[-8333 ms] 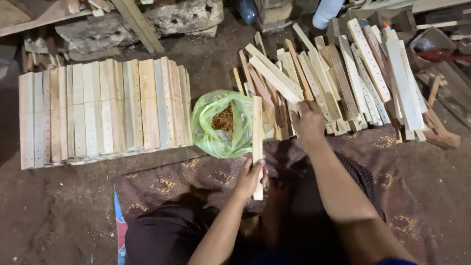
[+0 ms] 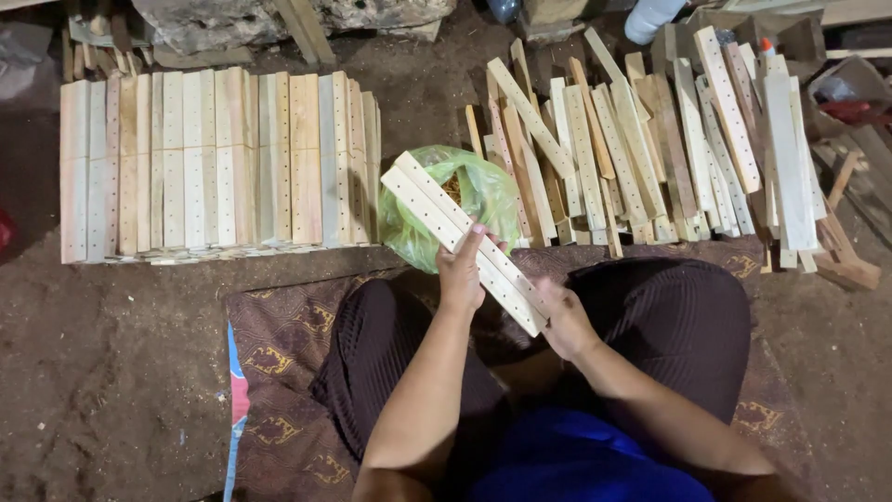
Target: The person is sorting wooden slats and applying rubber bands to them while sitting on the floor of a workshop.
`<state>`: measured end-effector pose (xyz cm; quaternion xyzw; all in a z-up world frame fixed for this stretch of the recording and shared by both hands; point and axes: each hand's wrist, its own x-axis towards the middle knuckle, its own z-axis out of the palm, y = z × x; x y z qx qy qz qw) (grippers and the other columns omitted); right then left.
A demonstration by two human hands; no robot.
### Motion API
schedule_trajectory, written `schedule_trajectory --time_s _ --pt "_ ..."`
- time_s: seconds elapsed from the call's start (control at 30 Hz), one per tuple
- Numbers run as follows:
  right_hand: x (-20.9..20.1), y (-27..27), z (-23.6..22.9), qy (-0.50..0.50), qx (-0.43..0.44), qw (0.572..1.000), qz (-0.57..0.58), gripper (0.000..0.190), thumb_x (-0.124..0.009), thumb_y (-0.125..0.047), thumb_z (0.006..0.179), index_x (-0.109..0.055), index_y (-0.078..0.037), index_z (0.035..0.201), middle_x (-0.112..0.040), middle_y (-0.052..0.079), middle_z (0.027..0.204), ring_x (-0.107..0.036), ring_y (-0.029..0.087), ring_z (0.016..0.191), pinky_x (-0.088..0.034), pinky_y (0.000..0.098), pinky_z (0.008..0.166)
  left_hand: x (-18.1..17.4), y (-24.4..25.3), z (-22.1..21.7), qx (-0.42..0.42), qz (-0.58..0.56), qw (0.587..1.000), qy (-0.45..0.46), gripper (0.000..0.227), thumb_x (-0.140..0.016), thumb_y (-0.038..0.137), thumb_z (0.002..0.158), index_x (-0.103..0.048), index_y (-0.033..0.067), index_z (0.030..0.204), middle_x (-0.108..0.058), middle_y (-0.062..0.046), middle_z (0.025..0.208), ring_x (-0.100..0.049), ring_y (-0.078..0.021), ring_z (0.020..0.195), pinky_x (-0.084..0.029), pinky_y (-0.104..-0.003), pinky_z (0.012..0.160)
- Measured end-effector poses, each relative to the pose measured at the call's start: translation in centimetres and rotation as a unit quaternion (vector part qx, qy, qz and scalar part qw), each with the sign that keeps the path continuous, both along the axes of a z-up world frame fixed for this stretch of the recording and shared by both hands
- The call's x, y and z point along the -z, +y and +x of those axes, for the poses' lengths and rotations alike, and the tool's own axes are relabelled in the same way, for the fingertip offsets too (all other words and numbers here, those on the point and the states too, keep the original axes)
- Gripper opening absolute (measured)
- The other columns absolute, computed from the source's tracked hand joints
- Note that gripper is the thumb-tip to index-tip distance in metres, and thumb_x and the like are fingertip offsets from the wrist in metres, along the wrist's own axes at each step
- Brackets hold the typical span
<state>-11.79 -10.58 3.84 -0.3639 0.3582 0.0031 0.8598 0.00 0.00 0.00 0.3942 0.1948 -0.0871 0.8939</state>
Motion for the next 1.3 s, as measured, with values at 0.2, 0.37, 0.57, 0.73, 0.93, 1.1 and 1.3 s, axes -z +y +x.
schedule_trajectory --time_s 0.2,0.37,0.57,0.73,0.93,1.1,1.3 --pt "4.9 -2.2 -0.9 -0.08 -0.22 0.95 -0.209 0.031 -0.088 -0.021 0.081 -0.072 0.005 0.085 -0.072 0.019 0.065 -0.073 0.026 0.056 -0.064 0.0421 0.053 -0.9 0.3 -0.2 0.043 0.002 0.999 -0.007 0.048 -0.09 0.014 0.079 -0.066 -0.0059 0.116 -0.073 -0.017 0.087 -0.075 -0.0274 0.072 -0.068 -0.055 0.072" --pt "8.2 -3.8 -0.2 -0.126 -0.282 0.938 -0.155 0.028 -0.089 -0.014 0.075 -0.073 0.002 0.091 -0.074 0.015 0.072 -0.076 0.025 0.061 -0.064 0.0388 0.055 -0.1 0.1 -0.5 0.081 0.013 0.996 -0.034 0.041 -0.091 0.015 0.078 -0.068 -0.0033 0.107 -0.073 -0.018 0.08 -0.075 -0.0265 0.07 -0.067 -0.052 0.071" --pt "6.6 -2.2 -0.2 -0.098 -0.292 0.948 -0.076 0.024 -0.087 -0.006 0.073 -0.073 0.005 0.089 -0.077 0.027 0.078 -0.078 0.037 0.071 -0.065 0.0488 0.06 0.9 0.3 -0.5 0.11 0.005 0.994 -0.004 0.036 -0.09 0.013 0.079 -0.07 -0.0009 0.106 -0.075 -0.019 0.089 -0.076 -0.0296 0.074 -0.065 -0.053 0.075" --pt "7.6 -1.4 -0.2 -0.091 -0.301 0.947 -0.061 0.025 -0.086 -0.004 0.073 -0.072 0.008 0.091 -0.076 0.03 0.078 -0.078 0.041 0.071 -0.064 0.0497 0.058 -0.6 1.2 0.8 0.104 -0.024 0.994 0.007 0.034 -0.091 0.013 0.078 -0.069 0.0009 0.101 -0.077 -0.019 0.094 -0.077 -0.0301 0.076 -0.065 -0.054 0.075" --pt "8.6 -1.8 0.8 -0.08 -0.255 0.963 -0.048 0.04 -0.068 -0.031 0.092 -0.071 0.006 0.105 -0.075 0.027 0.088 -0.077 0.04 0.077 -0.064 0.0552 0.065 0.5 1.7 2.3 0.084 0.01 0.996 0.004 0.035 -0.091 0.017 0.078 -0.068 0.0018 0.099 -0.076 -0.018 0.09 -0.077 -0.028 0.074 -0.066 -0.051 0.074" --pt "6.9 -4.4 5.7 -0.157 -0.197 0.958 -0.139 0.066 -0.044 -0.059 0.103 -0.07 -0.001 0.122 -0.073 0.025 0.11 -0.072 0.041 0.103 -0.058 0.0576 0.088 0.8 2.3 2.7 0.124 0.026 0.991 0.035 0.038 -0.091 0.022 0.078 -0.07 0.0013 0.1 -0.075 -0.017 0.087 -0.076 -0.0303 0.074 -0.067 -0.05 0.07" --pt "-1.6 -6.5 12.6 -0.202 -0.182 0.898 -0.344 0.04 -0.034 -0.025 0.114 -0.053 -0.008 0.144 -0.047 0.023 0.152 -0.045 0.048 0.138 -0.04 0.0628 0.114 -0.2 0.1 -1.2 0.293 0.043 0.954 0.052 0.033 -0.092 0.025 0.074 -0.076 0.001 0.089 -0.074 -0.017 0.077 -0.075 -0.0264 0.066 -0.065 -0.044 0.065"
